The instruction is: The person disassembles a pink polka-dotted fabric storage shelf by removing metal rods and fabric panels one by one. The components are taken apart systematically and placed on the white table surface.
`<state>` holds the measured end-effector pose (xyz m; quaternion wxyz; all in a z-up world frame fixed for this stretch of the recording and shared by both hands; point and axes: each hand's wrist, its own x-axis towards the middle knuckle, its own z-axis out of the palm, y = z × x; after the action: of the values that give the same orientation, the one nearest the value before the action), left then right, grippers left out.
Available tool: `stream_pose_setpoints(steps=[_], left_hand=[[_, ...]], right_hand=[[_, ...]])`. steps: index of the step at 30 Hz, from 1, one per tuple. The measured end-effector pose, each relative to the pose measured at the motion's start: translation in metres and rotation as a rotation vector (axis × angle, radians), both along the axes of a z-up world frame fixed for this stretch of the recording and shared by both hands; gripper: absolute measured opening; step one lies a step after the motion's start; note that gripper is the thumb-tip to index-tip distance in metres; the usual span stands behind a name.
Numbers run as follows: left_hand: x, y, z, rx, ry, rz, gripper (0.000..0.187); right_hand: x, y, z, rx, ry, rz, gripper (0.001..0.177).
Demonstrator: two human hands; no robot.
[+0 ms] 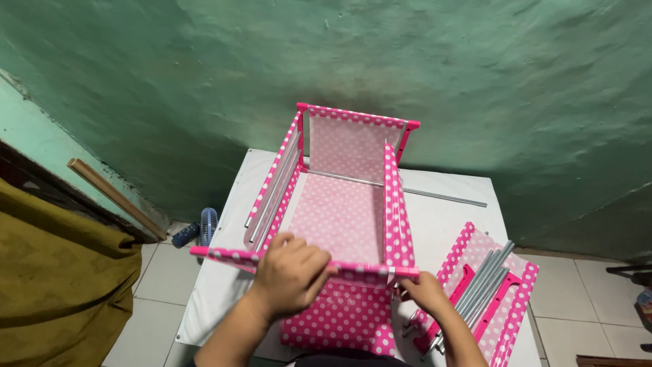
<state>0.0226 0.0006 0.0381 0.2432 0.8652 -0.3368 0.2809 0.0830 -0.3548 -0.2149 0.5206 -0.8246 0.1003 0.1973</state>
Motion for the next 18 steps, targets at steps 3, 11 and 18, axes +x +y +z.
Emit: stream_pose_setpoints(steps=[3,11,18], left_hand=[[0.013,0.002,0.027,-0.018,-0.009,0.019,0.019],[0.012,-0.011,0.039,-0.001,-0.005,-0.047,0.018],[-0.034,0.0,-0.026,0.319,0.773,-0.187,0.027]], right_hand=[[-0.028,0.006,0.066,-0.3,-0.446,-0.021,0.024],[-0.061,0.02,0.094,-0.157,-0.792,0.161,0.037],[-0.089,0.026,0.014,0.114,-0.296,0.378,0.031]])
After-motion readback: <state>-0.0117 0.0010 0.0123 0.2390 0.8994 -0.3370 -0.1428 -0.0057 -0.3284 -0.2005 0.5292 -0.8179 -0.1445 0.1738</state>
